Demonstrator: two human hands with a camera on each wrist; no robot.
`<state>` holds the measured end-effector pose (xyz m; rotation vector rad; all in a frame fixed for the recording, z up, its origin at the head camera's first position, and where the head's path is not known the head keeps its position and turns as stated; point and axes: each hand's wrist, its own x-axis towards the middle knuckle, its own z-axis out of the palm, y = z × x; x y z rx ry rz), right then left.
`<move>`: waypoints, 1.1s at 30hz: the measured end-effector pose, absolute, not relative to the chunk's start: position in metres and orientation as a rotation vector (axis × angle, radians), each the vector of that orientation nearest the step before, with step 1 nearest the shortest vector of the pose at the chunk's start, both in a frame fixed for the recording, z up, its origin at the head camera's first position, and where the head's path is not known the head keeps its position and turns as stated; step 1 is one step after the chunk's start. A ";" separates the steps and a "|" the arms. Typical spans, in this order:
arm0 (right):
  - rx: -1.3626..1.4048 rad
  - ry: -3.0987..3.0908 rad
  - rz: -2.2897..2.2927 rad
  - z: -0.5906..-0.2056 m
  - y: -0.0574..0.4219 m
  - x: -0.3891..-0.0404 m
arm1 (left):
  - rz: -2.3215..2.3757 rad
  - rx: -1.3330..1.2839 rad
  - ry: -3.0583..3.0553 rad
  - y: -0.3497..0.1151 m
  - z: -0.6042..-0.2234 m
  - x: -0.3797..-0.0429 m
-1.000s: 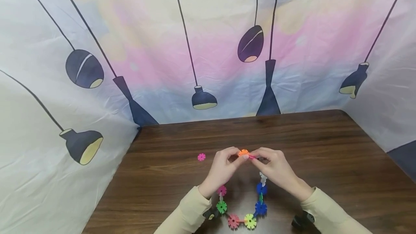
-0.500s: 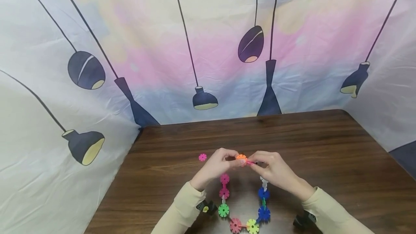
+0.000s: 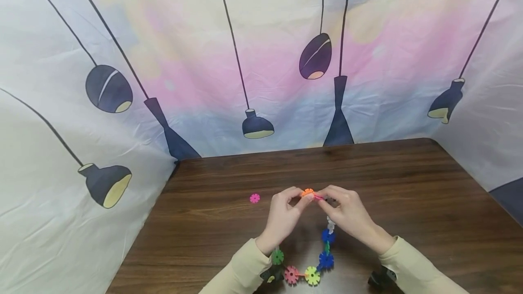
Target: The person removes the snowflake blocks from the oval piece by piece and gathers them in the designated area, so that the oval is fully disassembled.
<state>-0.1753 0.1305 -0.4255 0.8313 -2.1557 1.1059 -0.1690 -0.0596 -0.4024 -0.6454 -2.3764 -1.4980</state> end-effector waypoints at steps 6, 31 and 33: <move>0.901 -2.146 1.099 -0.424 0.133 -0.177 | -1.482 -0.702 -2.485 -0.066 -0.398 -0.173; 0.796 -2.132 1.063 -0.423 0.128 -0.174 | -1.449 -0.677 -2.415 -0.064 -0.397 -0.172; 0.799 -2.134 1.062 -0.423 0.128 -0.174 | -1.442 -0.689 -2.413 -0.064 -0.397 -0.172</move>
